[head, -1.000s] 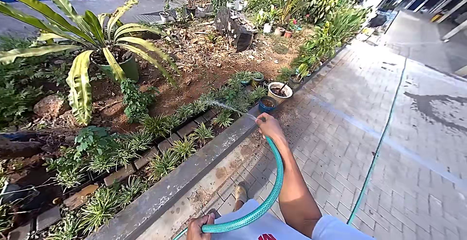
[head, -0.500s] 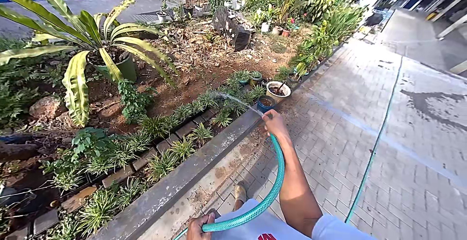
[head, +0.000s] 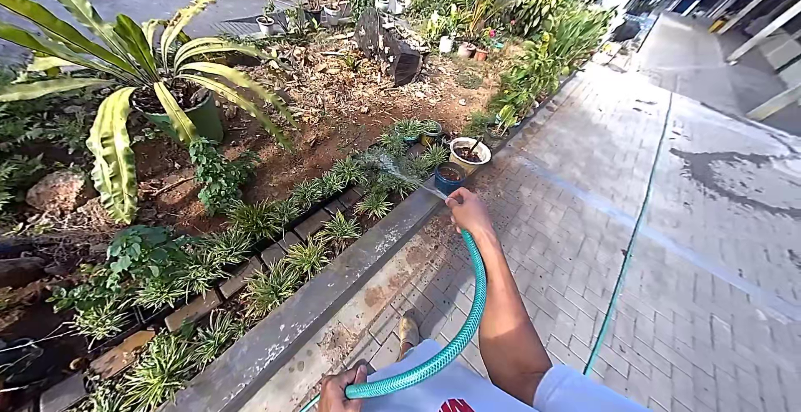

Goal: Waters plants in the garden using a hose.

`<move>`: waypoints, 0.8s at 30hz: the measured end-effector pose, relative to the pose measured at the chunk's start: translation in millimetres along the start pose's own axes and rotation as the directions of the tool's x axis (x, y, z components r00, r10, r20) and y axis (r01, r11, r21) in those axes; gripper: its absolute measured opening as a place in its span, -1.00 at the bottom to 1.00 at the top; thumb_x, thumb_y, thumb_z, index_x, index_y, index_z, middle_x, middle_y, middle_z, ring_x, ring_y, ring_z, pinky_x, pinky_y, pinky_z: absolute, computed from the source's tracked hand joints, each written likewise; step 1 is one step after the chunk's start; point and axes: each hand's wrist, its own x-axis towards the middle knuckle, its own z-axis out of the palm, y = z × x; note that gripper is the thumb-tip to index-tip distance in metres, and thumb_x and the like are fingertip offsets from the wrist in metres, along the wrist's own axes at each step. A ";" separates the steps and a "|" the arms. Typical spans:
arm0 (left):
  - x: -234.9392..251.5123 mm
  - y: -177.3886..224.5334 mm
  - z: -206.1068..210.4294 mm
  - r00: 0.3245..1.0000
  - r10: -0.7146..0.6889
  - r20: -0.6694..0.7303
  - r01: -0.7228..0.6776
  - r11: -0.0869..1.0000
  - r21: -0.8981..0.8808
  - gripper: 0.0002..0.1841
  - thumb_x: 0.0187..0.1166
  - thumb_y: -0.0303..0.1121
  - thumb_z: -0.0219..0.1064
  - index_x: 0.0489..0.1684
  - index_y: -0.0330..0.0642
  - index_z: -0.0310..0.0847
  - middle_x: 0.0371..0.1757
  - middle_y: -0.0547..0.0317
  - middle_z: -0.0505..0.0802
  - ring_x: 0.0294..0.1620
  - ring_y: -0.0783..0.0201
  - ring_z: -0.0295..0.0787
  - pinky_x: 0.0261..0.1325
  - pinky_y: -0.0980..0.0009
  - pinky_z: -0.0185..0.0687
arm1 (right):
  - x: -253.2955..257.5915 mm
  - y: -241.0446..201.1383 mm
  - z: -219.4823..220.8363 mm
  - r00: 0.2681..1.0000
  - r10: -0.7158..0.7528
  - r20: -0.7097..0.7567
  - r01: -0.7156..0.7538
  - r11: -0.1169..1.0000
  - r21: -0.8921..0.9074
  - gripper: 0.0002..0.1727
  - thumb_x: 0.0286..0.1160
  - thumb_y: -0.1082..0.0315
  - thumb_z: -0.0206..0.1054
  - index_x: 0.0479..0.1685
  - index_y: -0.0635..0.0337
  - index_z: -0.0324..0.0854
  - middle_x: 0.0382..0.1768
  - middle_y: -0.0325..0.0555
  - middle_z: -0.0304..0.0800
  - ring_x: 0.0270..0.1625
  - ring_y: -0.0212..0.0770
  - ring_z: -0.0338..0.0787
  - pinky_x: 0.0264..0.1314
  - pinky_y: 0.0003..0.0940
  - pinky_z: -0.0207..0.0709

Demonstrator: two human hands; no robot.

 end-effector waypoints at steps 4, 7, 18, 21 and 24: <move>10.6 0.3 3.1 1.000 0.000 0.015 0.000 1.000 0.009 -0.48 0.64 -0.18 0.20 -0.93 0.00 0.37 -0.85 0.44 0.40 -0.79 0.53 0.29 -0.64 0.42 0.19 | 13.4 5.5 -3.6 0.999 0.010 -0.050 -0.008 0.999 0.051 -0.68 0.84 0.13 0.17 0.35 0.08 0.58 -0.24 0.16 0.74 -0.46 -0.02 0.71 -0.33 -0.07 0.64; 23.7 4.1 6.3 0.999 -0.008 0.038 0.008 1.000 0.005 -0.48 0.64 -0.18 0.20 -0.92 0.01 0.38 -0.86 0.46 0.40 -0.80 0.54 0.28 -0.65 0.43 0.18 | 25.1 9.0 -10.1 0.997 0.018 -0.072 -0.013 0.998 0.067 -0.66 0.85 0.13 0.16 0.38 0.07 0.56 -0.23 0.19 0.74 -0.45 0.01 0.72 -0.32 -0.04 0.64; 113.8 20.4 41.6 0.998 -0.040 0.058 0.037 0.998 0.044 -0.49 0.64 -0.19 0.21 -0.91 -0.02 0.38 -0.85 0.44 0.40 -0.79 0.54 0.29 -0.65 0.44 0.19 | 131.7 20.6 -25.4 0.997 0.053 -0.059 -0.049 0.996 0.071 -0.65 0.84 0.10 0.16 0.38 0.05 0.57 -0.31 0.13 0.75 -0.49 -0.04 0.71 -0.35 -0.08 0.64; 149.7 32.4 58.5 0.997 -0.048 0.055 0.044 0.996 0.071 -0.53 0.61 -0.21 0.22 -0.88 -0.05 0.45 -0.84 0.44 0.45 -0.78 0.56 0.33 -0.63 0.46 0.24 | 175.6 27.1 -34.8 0.995 0.068 -0.068 -0.060 0.992 0.110 -0.66 0.83 0.12 0.17 0.38 0.07 0.58 -0.22 0.21 0.76 -0.43 0.04 0.74 -0.30 -0.02 0.66; 189.5 49.6 78.5 0.997 -0.053 0.064 0.045 0.991 0.122 -0.49 0.64 -0.18 0.21 -0.90 -0.05 0.41 -0.85 0.42 0.42 -0.79 0.53 0.31 -0.64 0.43 0.22 | 219.5 32.6 -48.0 0.995 0.090 -0.052 -0.083 0.990 0.116 -0.66 0.85 0.13 0.15 0.37 0.09 0.57 -0.21 0.20 0.76 -0.42 0.04 0.75 -0.29 -0.02 0.66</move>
